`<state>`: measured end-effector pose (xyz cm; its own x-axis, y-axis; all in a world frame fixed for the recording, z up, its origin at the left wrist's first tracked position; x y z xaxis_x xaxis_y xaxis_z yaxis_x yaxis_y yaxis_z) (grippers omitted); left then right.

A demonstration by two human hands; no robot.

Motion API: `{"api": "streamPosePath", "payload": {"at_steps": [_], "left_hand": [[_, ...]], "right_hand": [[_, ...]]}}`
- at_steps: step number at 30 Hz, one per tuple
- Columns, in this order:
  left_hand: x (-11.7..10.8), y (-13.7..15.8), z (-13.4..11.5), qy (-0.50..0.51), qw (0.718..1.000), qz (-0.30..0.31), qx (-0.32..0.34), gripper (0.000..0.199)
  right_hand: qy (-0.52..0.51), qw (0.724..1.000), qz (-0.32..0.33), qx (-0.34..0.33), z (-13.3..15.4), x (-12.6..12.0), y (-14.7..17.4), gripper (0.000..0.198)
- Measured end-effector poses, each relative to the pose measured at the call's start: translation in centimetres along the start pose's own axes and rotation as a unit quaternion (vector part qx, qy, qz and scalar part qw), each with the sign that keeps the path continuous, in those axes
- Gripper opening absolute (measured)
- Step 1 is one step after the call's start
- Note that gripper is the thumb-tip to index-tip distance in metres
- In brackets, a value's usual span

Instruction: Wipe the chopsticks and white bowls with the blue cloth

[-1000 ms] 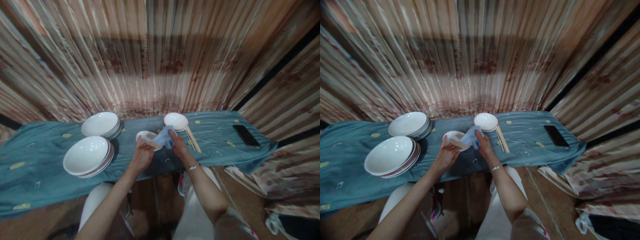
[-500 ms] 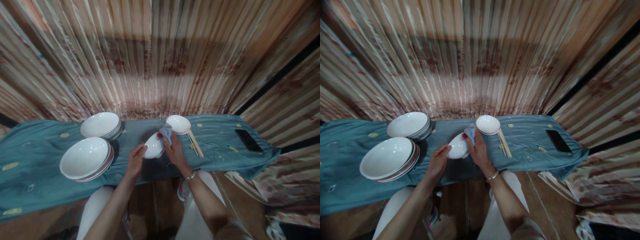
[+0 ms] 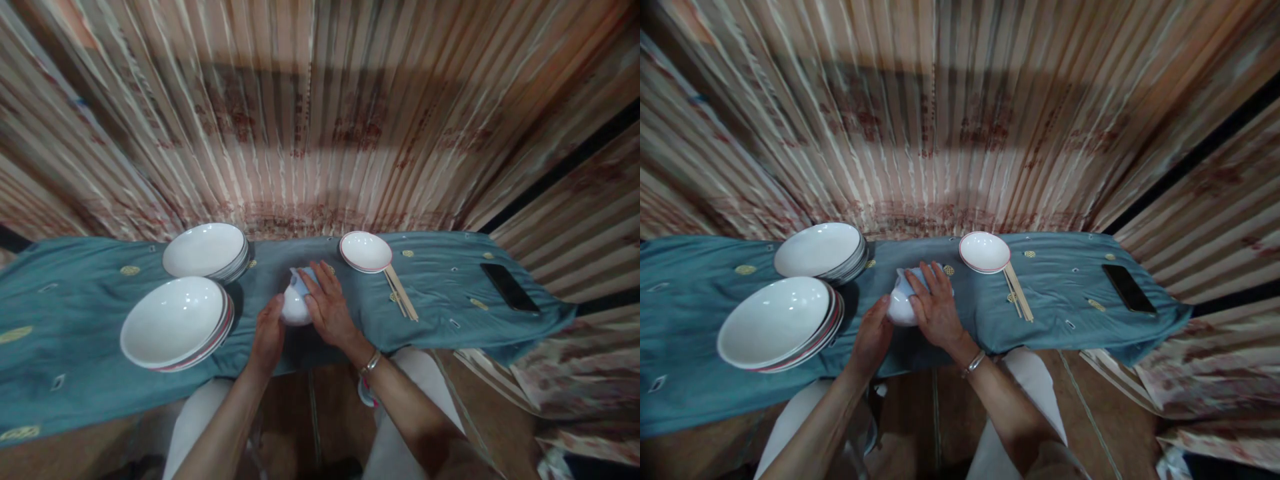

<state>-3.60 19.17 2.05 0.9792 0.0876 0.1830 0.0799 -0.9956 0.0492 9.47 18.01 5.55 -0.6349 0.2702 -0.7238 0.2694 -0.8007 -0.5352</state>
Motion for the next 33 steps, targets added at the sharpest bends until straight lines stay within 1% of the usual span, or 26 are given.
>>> {"api": "streamPosePath", "payload": {"at_steps": [3,5,7,9,10,12,16,18,20,23,26,30,33], "left_hand": [[-0.1,-0.2,0.2,0.014,1.0,-0.008,0.002,0.026],[-0.3,-0.1,0.1,0.012,1.0,-0.013,0.0,0.026],[-0.7,-0.1,-0.1,0.009,1.0,-0.019,-0.005,0.026],[-0.8,0.0,-0.2,0.013,1.0,-0.02,-0.011,0.026],[-0.8,0.0,-0.3,0.018,1.0,-0.019,-0.014,0.027],[-0.7,0.0,-0.3,0.03,0.999,-0.013,-0.016,0.028],[-0.3,0.2,-0.2,0.051,0.999,0.002,-0.013,0.031],[-0.2,0.3,0.0,0.058,0.998,0.009,-0.011,0.031],[-0.1,0.4,0.3,0.073,0.997,0.019,-0.013,0.031],[0.2,0.4,0.8,0.099,0.994,0.034,-0.018,0.029],[0.4,0.4,0.9,0.104,0.994,0.041,-0.015,0.026],[0.4,0.4,0.6,0.083,0.996,0.039,-0.007,0.027],[0.1,0.2,0.7,0.048,0.998,0.033,0.005,0.027]], "right_hand": [[-0.113,0.991,-0.026,0.068,-2.4,0.3,-0.2,0.05],[-0.201,0.97,-0.044,0.132,-4.3,0.9,-0.2,0.054],[-0.271,0.938,-0.062,0.206,-6.2,1.7,0.0,0.06],[-0.313,0.909,-0.074,0.265,-7.6,2.6,0.2,0.064],[-0.326,0.899,-0.078,0.281,-8.0,2.9,0.3,0.066],[-0.339,0.891,-0.079,0.291,-8.3,3.2,0.3,0.066],[-0.336,0.894,-0.082,0.286,-7.5,2.6,0.3,0.064],[-0.324,0.905,-0.086,0.263,-6.6,1.9,0.2,0.061],[-0.3,0.924,-0.082,0.222,-5.6,1.2,0.2,0.057],[-0.23,0.958,-0.068,0.158,-4.1,0.4,0.1,0.053],[-0.148,0.983,-0.049,0.095,-2.7,-0.1,0.1,0.05],[-0.052,0.998,-0.024,0.025,-1.1,-0.2,0.1,0.051],[0.005,1.0,-0.004,0.001,-0.1,0.1,0.2,0.051]]}}
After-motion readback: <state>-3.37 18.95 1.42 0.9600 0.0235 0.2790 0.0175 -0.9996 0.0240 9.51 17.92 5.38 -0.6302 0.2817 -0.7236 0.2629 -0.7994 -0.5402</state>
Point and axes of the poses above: each hand's wrist, its own y-axis away from the middle knuckle, its own x-axis out of the palm, z = x × y, the point moved 5 cm from there along -y, towards the middle knuckle, and after that the axes turned 4 degrees about -y, right-handed, at the moved point
